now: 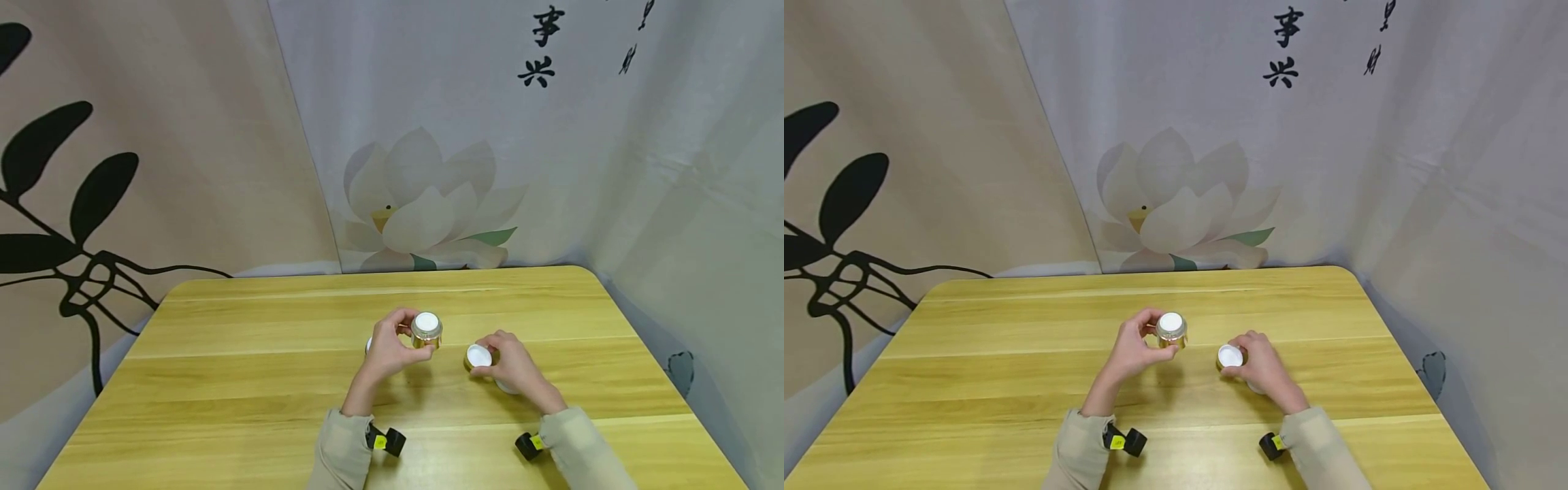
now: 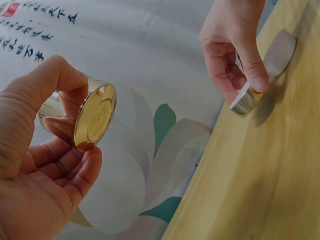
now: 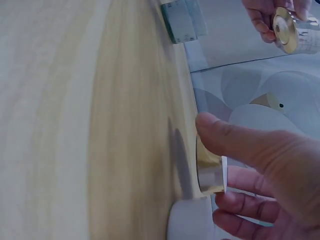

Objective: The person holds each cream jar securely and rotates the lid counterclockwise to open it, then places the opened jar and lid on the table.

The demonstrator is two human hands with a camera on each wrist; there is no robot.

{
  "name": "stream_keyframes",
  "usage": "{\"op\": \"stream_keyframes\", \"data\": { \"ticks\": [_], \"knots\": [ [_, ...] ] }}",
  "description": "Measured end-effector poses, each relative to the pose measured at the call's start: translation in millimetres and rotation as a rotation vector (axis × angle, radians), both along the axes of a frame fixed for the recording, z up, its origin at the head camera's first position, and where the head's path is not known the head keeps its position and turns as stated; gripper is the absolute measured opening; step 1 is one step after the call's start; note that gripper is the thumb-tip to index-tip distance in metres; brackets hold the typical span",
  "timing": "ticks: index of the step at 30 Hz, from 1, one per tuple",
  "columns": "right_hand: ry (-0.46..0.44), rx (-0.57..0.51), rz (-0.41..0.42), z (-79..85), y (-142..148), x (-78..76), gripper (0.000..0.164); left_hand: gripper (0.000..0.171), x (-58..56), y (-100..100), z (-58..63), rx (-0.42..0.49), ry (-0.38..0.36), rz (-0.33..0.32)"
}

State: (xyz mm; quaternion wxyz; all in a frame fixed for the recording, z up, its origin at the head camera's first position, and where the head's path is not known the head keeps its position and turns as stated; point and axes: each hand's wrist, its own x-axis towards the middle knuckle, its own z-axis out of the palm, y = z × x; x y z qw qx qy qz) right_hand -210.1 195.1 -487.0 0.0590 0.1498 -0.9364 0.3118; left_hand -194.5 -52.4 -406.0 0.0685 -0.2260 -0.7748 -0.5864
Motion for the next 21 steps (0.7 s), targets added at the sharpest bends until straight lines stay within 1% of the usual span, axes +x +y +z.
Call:
{"op": "stream_keyframes", "data": {
  "ticks": [8,14,21],
  "knots": [
    [-0.024,0.045,0.019,-2.7,-2.0,0.7,0.046,0.038,-0.3,-0.4,-0.7,-0.003,-0.008,0.004],
    [-0.02,0.07,0.029,-4.6,-1.9,0.5,0.046,0.038,-0.9,0.0,-1.5,-0.03,-0.007,0.016],
    [-0.02,0.081,0.034,-6.9,-1.6,-0.7,0.045,0.043,-20.9,1.0,-40.8,-0.069,-0.039,0.026]
  ]
}}
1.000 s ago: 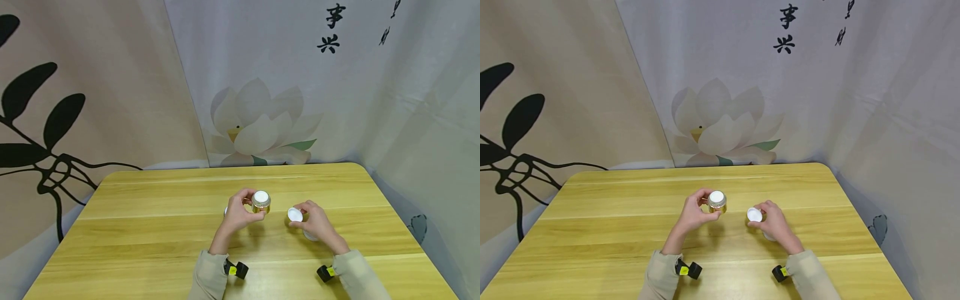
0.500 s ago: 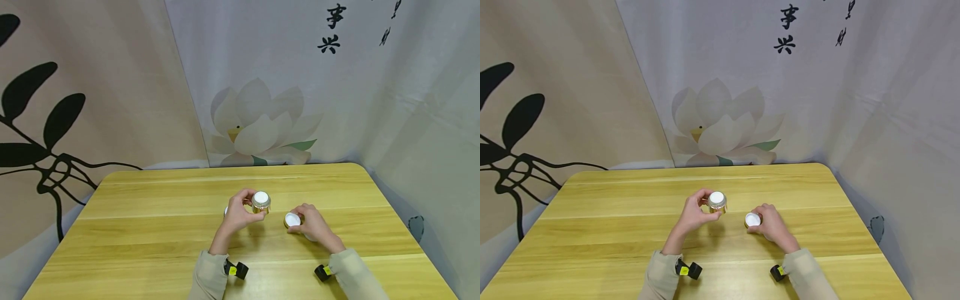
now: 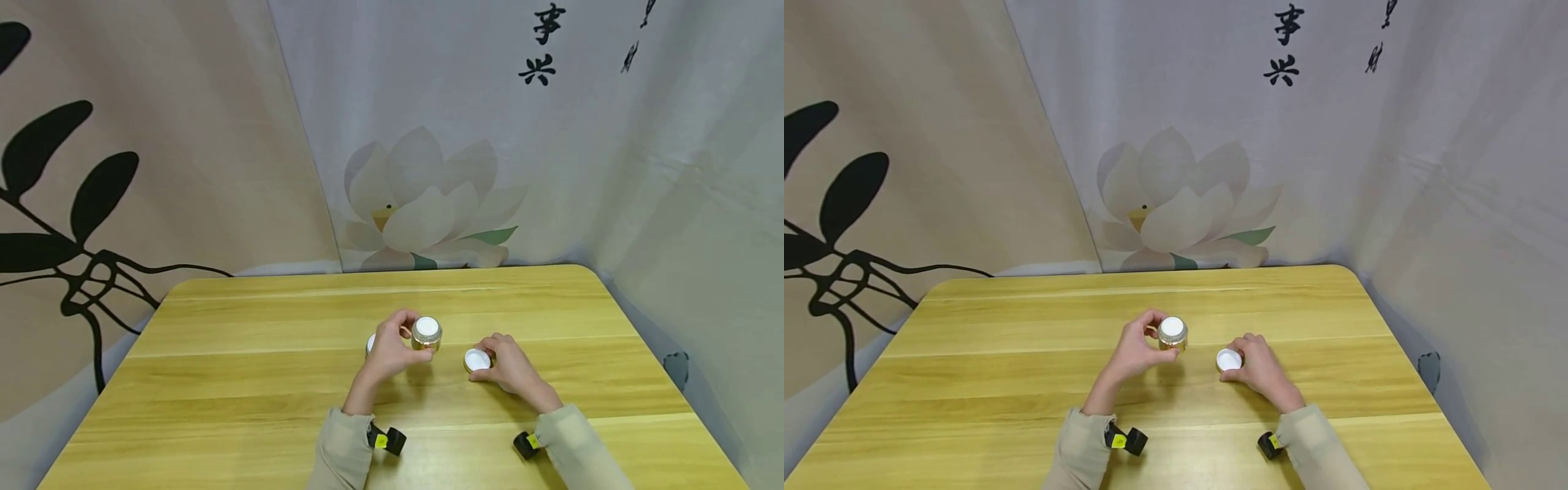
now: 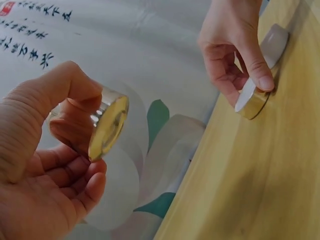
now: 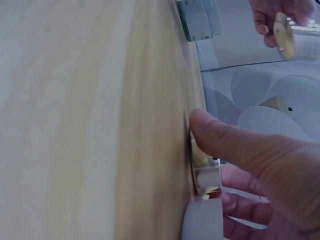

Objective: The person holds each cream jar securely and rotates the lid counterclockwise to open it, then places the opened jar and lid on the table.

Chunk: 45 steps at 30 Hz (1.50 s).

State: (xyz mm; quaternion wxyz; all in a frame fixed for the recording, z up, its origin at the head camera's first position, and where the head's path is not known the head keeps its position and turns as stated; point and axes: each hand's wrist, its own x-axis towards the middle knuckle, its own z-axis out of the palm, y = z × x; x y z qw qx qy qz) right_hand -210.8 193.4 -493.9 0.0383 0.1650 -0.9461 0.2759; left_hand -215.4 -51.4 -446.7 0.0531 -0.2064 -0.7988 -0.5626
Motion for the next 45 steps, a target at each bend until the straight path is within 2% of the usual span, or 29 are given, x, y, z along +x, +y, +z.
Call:
{"op": "stream_keyframes", "data": {
  "ticks": [10,18,27,34,45],
  "knots": [
    [-0.005,0.001,0.013,1.4,-1.1,0.1,0.042,0.042,-1.6,-0.1,-7.9,-0.079,-0.045,0.007],
    [-0.016,0.006,0.004,1.5,-2.1,0.6,0.041,0.042,-2.0,-0.8,-13.7,-0.179,-0.098,-0.039],
    [-0.019,0.006,0.0,0.2,-1.9,0.9,0.041,0.043,-3.6,2.6,-24.4,-0.309,-0.063,-0.059],
    [0.0,0.001,-0.002,-0.9,-1.7,2.5,0.042,0.043,-2.3,7.5,-29.8,-0.345,-0.071,-0.078],
    [-0.003,0.037,-0.017,-0.1,-1.9,2.4,0.045,0.044,-1.5,13.2,-34.1,-0.413,-0.083,-0.07]
  ]
}}
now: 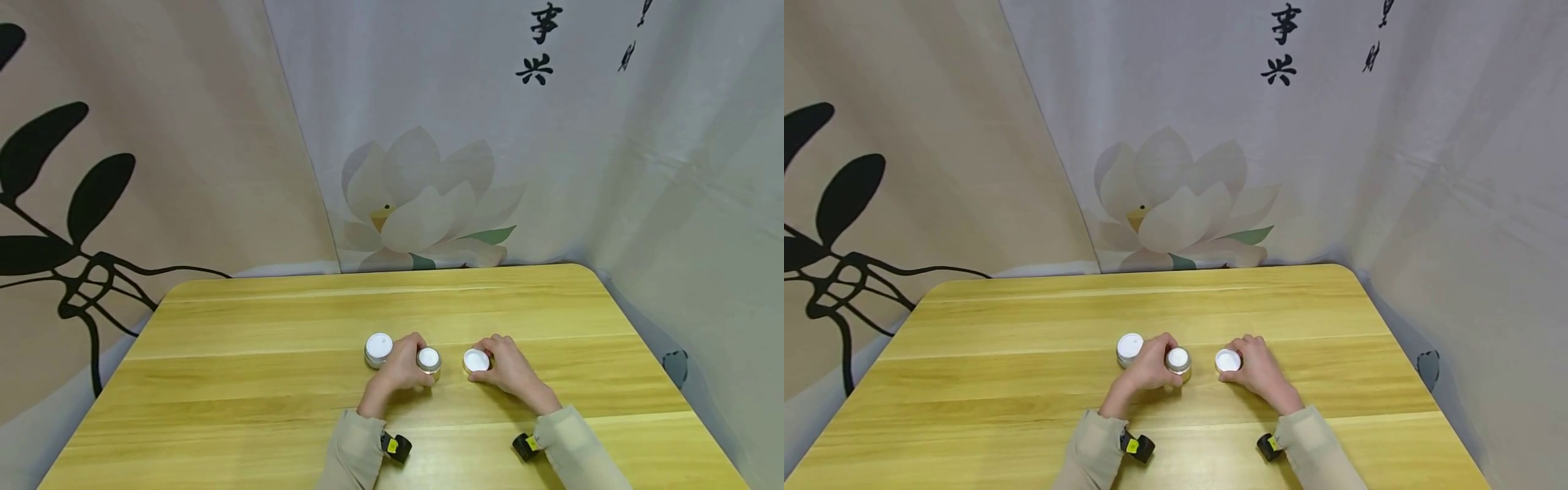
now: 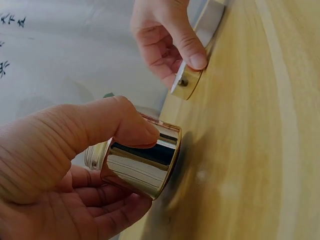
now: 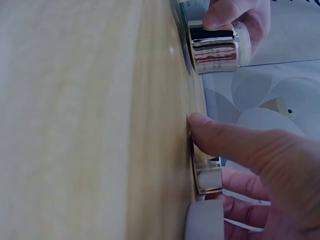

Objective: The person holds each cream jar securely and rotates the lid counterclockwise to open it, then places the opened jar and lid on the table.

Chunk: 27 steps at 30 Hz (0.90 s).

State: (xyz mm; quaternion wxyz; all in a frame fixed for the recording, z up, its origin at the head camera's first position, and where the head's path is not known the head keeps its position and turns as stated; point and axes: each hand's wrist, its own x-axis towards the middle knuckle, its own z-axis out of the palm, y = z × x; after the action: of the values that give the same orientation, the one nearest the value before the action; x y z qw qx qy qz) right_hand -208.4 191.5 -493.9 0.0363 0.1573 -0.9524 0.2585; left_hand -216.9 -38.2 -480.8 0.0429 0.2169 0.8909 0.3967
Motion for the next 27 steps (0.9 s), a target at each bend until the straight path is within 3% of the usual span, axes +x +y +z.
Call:
{"op": "stream_keyframes", "data": {
  "ticks": [7,19,23,27],
  "knots": [
    [0.04,0.049,0.018,0.7,-0.8,1.4,0.046,0.045,0.9,0.8,-1.1,-0.02,-0.011,0.01],
    [0.006,0.165,0.001,6.3,-3.1,2.8,0.051,0.059,1.6,4.9,4.7,-0.077,-0.05,0.009],
    [0.073,0.056,0.0,15.7,-7.9,3.8,0.046,0.058,4.6,2.0,19.9,-0.015,-0.016,-0.007],
    [0.208,-0.142,0.013,33.9,-19.3,4.9,0.03,0.038,7.6,0.1,41.3,0.063,0.156,0.061]
  ]
}}
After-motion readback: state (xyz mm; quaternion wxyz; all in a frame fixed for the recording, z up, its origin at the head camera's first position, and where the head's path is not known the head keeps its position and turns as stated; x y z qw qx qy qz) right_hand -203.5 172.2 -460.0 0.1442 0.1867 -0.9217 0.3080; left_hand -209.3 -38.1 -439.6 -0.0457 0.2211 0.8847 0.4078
